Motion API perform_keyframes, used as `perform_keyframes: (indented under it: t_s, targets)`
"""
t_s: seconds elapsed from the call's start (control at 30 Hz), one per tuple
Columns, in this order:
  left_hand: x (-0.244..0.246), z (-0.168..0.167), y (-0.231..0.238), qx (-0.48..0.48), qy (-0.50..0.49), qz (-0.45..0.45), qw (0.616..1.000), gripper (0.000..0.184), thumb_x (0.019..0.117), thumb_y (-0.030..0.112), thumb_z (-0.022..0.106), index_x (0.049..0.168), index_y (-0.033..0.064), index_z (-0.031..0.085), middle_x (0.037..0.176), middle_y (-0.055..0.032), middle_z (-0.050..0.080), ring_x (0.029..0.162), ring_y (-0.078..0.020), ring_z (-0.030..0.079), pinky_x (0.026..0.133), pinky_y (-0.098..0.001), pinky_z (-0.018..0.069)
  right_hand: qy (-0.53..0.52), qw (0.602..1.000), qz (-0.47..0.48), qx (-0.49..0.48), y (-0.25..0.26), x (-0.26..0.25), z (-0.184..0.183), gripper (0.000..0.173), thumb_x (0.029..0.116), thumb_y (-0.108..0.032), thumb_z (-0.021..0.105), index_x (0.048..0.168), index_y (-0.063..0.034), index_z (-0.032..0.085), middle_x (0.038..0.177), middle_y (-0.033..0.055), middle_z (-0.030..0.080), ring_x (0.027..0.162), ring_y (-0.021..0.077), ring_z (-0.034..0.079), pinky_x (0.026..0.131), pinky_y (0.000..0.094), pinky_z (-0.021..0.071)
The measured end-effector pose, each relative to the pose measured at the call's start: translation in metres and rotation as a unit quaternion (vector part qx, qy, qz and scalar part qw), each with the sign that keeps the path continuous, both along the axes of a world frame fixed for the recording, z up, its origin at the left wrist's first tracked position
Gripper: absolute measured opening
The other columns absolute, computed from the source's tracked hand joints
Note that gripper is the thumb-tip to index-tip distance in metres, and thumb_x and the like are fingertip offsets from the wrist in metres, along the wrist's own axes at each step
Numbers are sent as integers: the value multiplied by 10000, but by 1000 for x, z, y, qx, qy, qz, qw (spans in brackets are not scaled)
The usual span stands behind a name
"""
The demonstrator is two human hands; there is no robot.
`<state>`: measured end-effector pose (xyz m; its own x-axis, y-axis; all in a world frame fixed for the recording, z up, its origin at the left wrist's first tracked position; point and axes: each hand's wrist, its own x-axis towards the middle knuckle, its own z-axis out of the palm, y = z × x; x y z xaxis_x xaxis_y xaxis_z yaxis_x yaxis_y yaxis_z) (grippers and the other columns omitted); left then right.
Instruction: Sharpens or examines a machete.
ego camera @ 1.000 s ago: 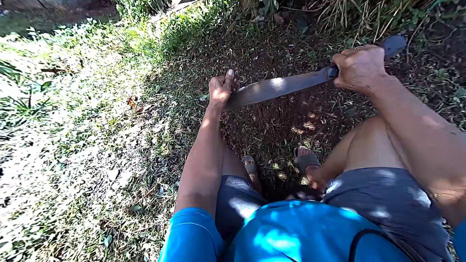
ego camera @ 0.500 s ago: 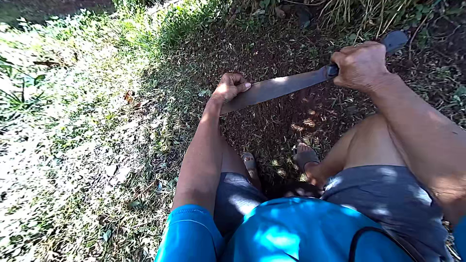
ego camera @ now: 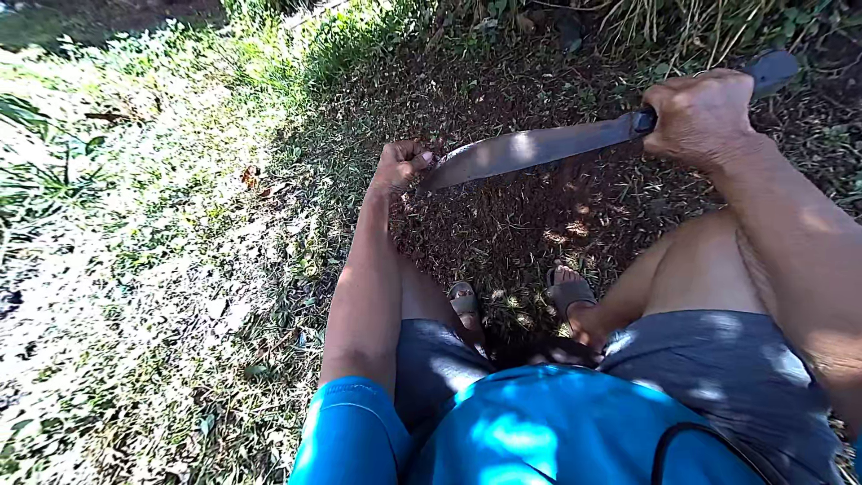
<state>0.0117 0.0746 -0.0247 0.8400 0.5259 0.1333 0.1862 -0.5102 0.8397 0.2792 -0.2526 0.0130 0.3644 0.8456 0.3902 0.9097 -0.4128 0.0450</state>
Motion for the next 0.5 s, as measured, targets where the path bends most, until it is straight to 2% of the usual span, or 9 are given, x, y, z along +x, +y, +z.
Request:
perform_keyframes:
  t_s: [0.1, 0.17, 0.2, 0.27, 0.3, 0.4, 0.5]
  targets:
    - [0, 1, -3, -5, -15, -29, 999, 210, 997, 89, 596, 1114, -79, 647, 935, -57, 673, 806, -8, 607, 807, -216, 519, 1, 1000, -13, 3, 2, -2, 2, 179, 836, 21, 674, 956, 140, 617, 931, 380, 656, 891, 605, 651, 704, 718, 443]
    - [4, 2, -7, -14, -10, -60, 998, 231, 984, 84, 622, 1144, -79, 655, 939, -65, 704, 801, -11, 645, 793, -218, 549, -2, 1000, -6, 5, 3, -3, 2, 179, 837, 18, 676, 949, 142, 613, 925, 379, 653, 881, 602, 650, 706, 715, 443]
    - [6, 3, -9, -26, -6, -71, 997, 192, 978, 69, 632, 1108, -69, 664, 902, -46, 699, 775, -12, 645, 773, -219, 552, -7, 1000, 4, 12, 4, -3, 1, 174, 833, 18, 680, 936, 141, 613, 913, 376, 654, 870, 597, 654, 698, 712, 445]
    - [9, 2, -10, -43, -13, -89, 995, 73, 958, 45, 641, 901, 12, 671, 739, 43, 662, 661, 8, 623, 675, -201, 547, -16, 999, 19, 21, 5, -2, 0, 169, 820, 19, 684, 921, 135, 614, 897, 366, 658, 850, 586, 662, 684, 707, 447]
    - [9, 2, -9, -52, -15, -100, 993, 115, 956, 41, 635, 844, 47, 660, 695, 71, 646, 629, 15, 614, 645, -193, 540, -14, 1000, 18, 20, 4, -1, 0, 170, 819, 18, 687, 924, 131, 615, 901, 364, 659, 854, 584, 663, 687, 707, 448]
    - [5, 1, -6, -73, -27, -110, 991, 175, 965, 36, 601, 808, 92, 653, 675, 102, 642, 614, 29, 605, 624, -179, 529, 5, 1000, 5, 12, 2, 0, 1, 172, 826, 27, 678, 947, 133, 618, 929, 375, 658, 885, 598, 655, 711, 718, 442]
    - [3, 0, -2, -91, -47, -97, 990, 192, 968, 21, 579, 814, 100, 661, 686, 106, 654, 630, 32, 617, 634, -180, 538, 10, 1000, -1, 21, 1, 0, 4, 172, 817, 25, 673, 944, 130, 623, 927, 376, 662, 875, 602, 655, 691, 722, 435]
